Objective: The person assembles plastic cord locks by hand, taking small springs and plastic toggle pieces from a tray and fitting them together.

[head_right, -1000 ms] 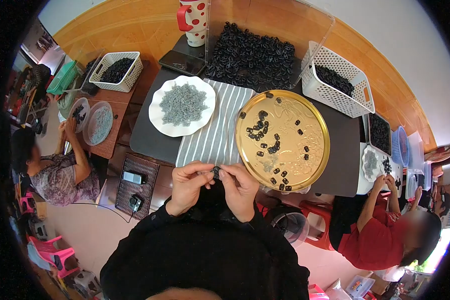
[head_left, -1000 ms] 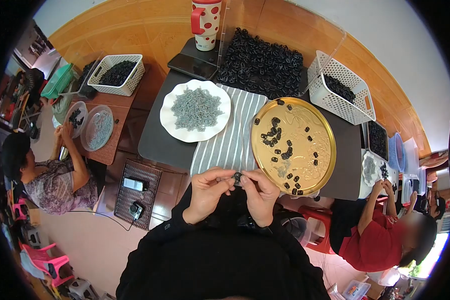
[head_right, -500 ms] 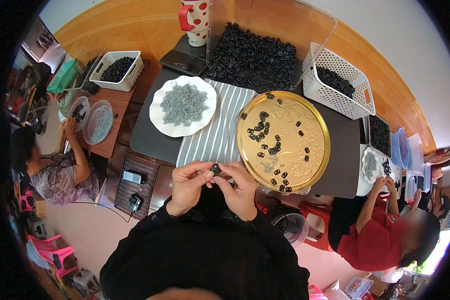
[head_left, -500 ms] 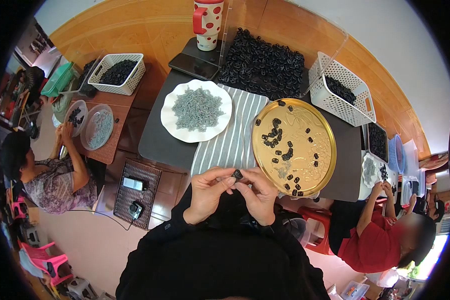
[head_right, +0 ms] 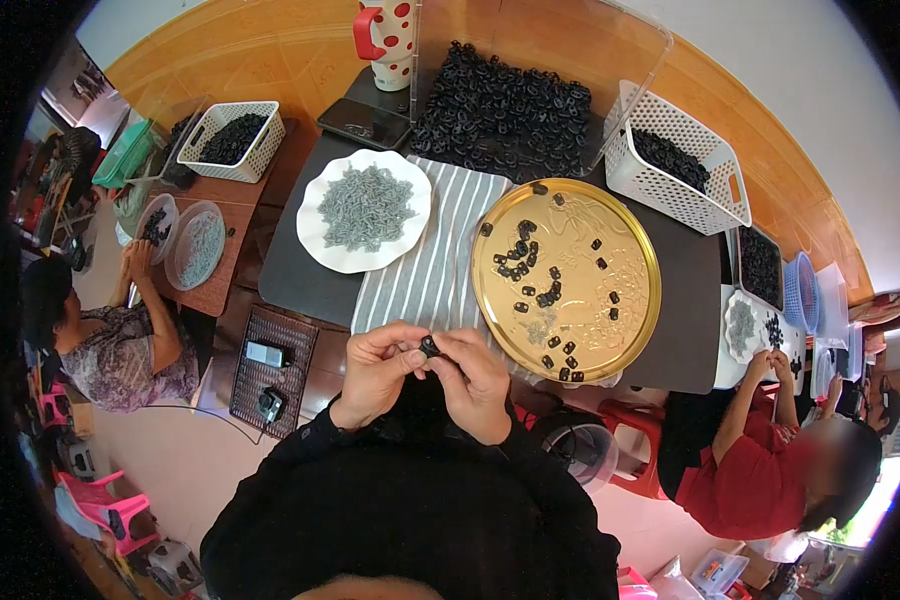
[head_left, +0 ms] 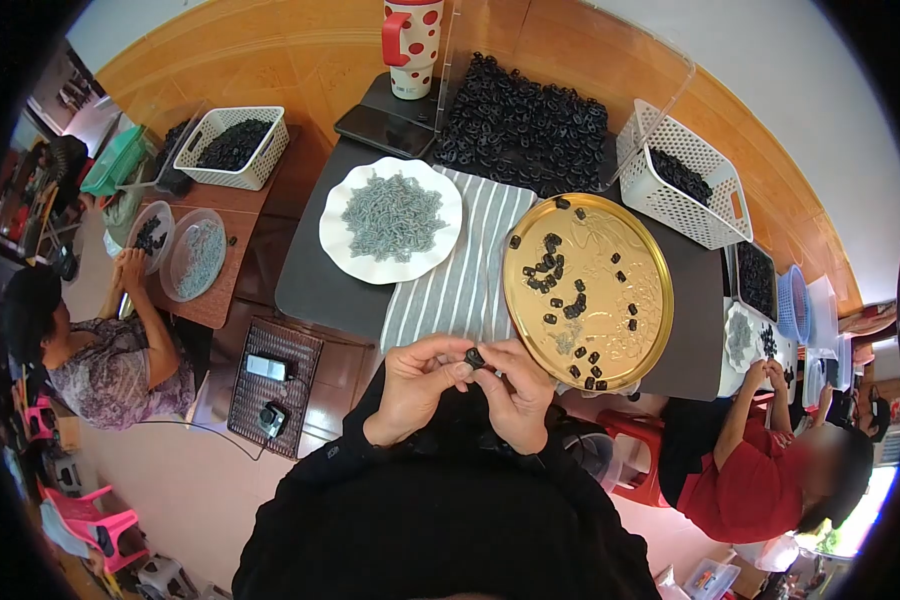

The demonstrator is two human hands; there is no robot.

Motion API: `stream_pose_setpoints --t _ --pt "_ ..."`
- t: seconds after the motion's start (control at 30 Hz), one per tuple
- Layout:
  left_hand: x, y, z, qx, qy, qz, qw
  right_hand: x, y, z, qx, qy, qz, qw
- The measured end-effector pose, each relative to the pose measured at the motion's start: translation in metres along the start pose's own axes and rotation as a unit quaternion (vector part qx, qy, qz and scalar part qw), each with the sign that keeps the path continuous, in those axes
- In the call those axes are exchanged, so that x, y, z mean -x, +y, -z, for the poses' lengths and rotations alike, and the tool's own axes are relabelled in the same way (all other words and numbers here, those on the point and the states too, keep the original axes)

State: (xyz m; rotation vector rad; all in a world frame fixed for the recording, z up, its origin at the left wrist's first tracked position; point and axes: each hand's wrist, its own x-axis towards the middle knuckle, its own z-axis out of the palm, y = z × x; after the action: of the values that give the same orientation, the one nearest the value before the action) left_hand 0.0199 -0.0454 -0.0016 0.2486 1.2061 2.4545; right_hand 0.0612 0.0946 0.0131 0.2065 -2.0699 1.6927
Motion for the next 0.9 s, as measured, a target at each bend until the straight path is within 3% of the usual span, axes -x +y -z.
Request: stream_pose_setpoints --t 0.27,0.57,0.9 --pt "0.003 -0.006 -0.002 0.009 0.004 -0.009 1.0 0.001 -0.007 -0.004 0.065 0.017 0.024 0.997" --pt "-0.004 0.003 0.004 0.053 -0.035 0.043 0.997 -0.001 -0.007 -0.002 0.031 0.003 -0.005 1.0" --pt "-0.001 0.003 0.004 0.043 -0.027 0.023 0.998 -0.001 -0.009 0.001 0.031 -0.014 -0.008 0.999"
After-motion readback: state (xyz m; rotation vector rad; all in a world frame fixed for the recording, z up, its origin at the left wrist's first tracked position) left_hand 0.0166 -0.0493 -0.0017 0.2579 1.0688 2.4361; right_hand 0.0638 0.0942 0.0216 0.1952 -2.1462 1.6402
